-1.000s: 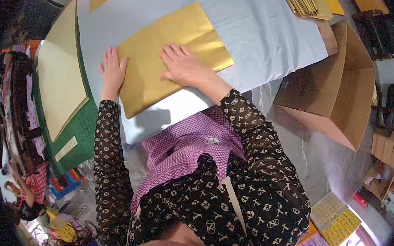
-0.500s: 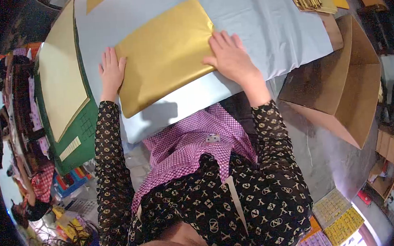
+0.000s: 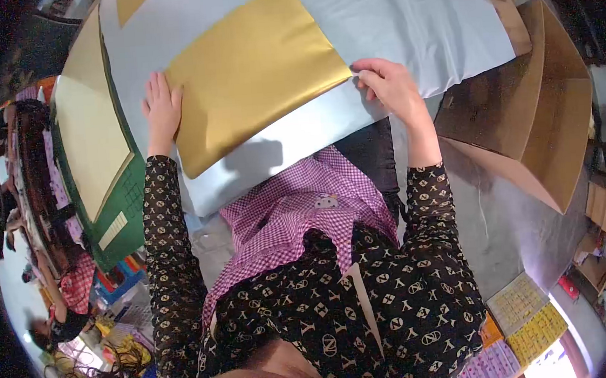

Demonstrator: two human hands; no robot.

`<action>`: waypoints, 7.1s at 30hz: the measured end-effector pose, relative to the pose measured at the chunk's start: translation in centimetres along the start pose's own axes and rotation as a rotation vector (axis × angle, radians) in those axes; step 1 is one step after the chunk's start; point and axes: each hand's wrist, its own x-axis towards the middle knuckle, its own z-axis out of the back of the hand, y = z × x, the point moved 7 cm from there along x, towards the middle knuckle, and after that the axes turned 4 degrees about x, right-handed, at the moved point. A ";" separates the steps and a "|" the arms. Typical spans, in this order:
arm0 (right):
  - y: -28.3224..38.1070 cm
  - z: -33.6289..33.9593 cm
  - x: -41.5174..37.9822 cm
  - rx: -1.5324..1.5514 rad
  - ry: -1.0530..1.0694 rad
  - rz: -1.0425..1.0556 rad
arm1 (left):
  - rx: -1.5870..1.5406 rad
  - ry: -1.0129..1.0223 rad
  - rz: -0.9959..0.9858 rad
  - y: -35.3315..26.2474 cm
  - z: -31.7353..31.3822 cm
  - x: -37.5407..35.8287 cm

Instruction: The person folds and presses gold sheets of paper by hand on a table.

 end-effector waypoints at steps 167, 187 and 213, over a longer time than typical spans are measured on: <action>6.7 -8.6 14.8 -1.146 -0.008 0.642 | -0.153 -0.036 0.258 -3.2 6.3 -15.5; 7.1 -8.7 14.6 -1.161 -0.031 0.655 | -0.007 -0.138 0.080 -0.6 1.7 -2.3; 11.2 -13.5 9.4 -1.011 0.387 0.550 | 0.000 -0.009 0.094 0.7 0.5 -1.8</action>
